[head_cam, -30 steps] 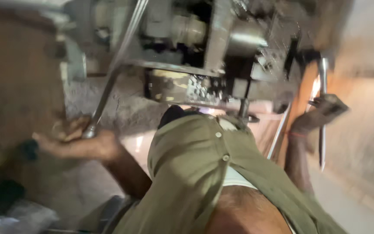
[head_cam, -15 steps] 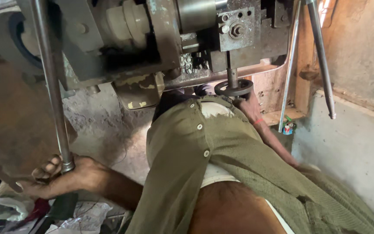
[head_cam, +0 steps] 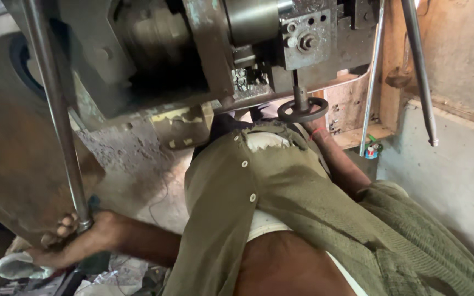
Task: The person operates a metal lathe, using a long metal rod to guide the cutting tool while turning a handwheel to adjust the machine's carriage. The person is standing and manipulating the controls to shape a metal workpiece.
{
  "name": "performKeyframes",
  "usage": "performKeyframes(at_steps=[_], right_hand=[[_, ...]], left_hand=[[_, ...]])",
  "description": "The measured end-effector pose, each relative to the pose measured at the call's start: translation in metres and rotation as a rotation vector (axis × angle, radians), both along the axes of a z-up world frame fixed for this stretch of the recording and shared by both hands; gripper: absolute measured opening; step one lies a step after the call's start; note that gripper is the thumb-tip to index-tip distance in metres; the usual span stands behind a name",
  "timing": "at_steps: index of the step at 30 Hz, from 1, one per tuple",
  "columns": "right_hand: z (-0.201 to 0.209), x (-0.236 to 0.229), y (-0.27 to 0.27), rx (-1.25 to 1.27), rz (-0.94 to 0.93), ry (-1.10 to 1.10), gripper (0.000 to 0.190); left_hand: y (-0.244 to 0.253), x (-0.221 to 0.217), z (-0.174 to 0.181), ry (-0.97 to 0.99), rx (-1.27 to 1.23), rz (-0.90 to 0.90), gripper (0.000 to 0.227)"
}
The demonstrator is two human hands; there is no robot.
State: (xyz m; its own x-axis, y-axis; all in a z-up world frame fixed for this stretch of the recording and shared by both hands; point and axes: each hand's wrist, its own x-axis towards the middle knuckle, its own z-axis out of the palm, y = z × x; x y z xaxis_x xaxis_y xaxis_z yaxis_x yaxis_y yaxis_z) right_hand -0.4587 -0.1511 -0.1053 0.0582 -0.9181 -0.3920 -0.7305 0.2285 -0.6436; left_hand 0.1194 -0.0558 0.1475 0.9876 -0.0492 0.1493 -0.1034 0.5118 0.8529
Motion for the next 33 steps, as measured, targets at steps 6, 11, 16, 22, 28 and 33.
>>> performKeyframes(at_steps=[6,11,16,22,28,33], right_hand=[[0.001,0.036,0.000,0.229,0.107,0.099,0.040],[0.005,0.075,-0.006,-0.194,0.339,0.264,0.048],[0.001,0.063,-0.001,0.477,0.042,0.034,0.056],[0.006,0.068,0.019,0.285,0.119,-0.376,0.060],[0.085,-0.039,0.044,0.719,-0.402,-0.392,0.040],[0.043,-0.030,-0.004,0.355,-0.008,-0.310,0.035]], left_hand=[[-0.004,0.041,-0.010,0.045,-0.028,0.118,0.031],[-0.002,0.048,-0.008,0.065,-0.051,-0.029,0.046],[-0.003,0.042,-0.005,0.066,-0.026,-0.046,0.044],[-0.003,0.037,0.002,0.070,-0.006,-0.103,0.039],[-0.004,0.033,0.004,0.054,-0.019,-0.205,0.039],[-0.019,0.020,0.019,0.245,0.039,0.103,0.031]])
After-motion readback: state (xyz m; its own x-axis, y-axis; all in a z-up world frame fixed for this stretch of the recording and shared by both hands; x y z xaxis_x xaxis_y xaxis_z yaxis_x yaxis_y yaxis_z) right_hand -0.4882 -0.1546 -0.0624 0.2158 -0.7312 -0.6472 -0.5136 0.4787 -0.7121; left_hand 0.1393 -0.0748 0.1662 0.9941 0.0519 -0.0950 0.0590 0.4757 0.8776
